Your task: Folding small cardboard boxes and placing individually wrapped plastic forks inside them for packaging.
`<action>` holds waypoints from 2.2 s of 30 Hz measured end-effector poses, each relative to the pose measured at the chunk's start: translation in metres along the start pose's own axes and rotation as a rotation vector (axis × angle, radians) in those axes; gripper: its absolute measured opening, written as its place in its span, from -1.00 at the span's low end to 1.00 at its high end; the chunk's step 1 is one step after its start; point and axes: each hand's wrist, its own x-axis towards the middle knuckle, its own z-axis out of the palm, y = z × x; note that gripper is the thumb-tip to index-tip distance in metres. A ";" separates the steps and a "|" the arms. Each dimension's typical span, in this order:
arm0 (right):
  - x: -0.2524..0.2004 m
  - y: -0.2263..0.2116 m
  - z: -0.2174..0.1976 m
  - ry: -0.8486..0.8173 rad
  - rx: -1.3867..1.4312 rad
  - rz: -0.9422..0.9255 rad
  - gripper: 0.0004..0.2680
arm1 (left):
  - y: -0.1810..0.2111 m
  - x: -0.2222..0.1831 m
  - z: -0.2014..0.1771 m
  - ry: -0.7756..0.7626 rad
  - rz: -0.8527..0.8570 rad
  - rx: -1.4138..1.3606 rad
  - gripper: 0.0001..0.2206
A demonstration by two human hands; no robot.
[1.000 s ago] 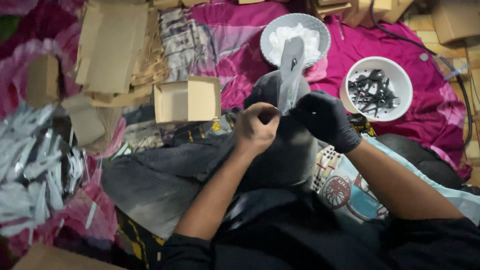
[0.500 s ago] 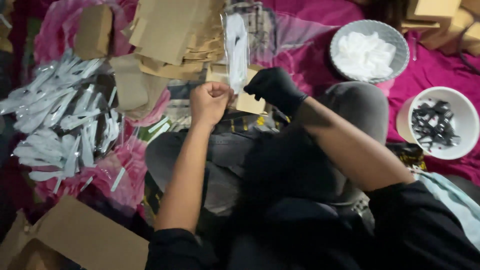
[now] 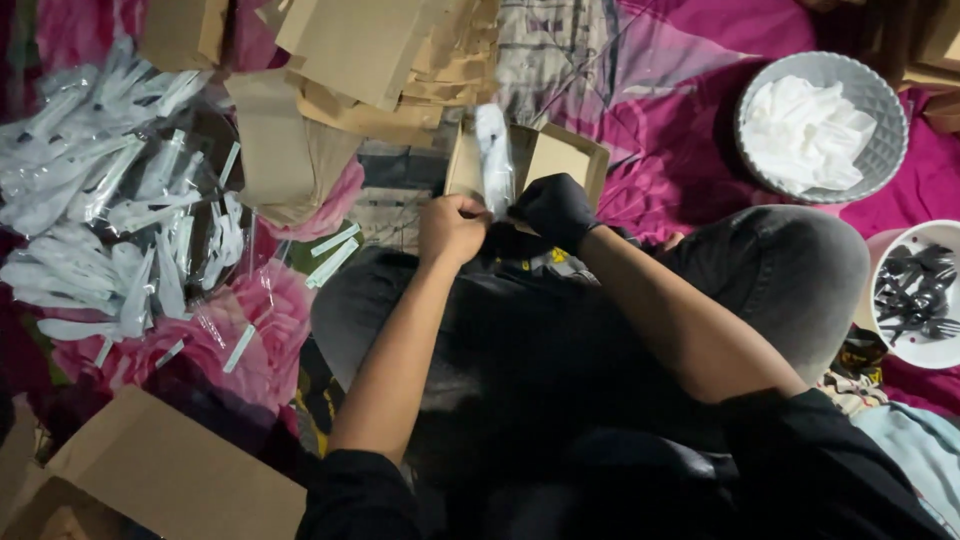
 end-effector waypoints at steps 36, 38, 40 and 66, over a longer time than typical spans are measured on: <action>-0.017 -0.038 -0.024 -0.052 -0.160 0.102 -0.84 | 0.018 -0.005 0.005 -0.196 0.117 0.162 -0.59; -0.018 -0.039 -0.023 -0.049 -0.170 0.113 -0.84 | 0.018 -0.003 0.004 -0.200 0.117 0.179 -0.59; -0.015 -0.036 -0.019 -0.042 -0.145 0.144 -0.87 | 0.022 -0.004 0.001 -0.184 0.140 0.202 -0.60; 0.034 -0.003 -0.006 -0.080 -0.328 0.000 -0.76 | 0.057 -0.031 -0.037 -0.224 0.241 0.228 -0.60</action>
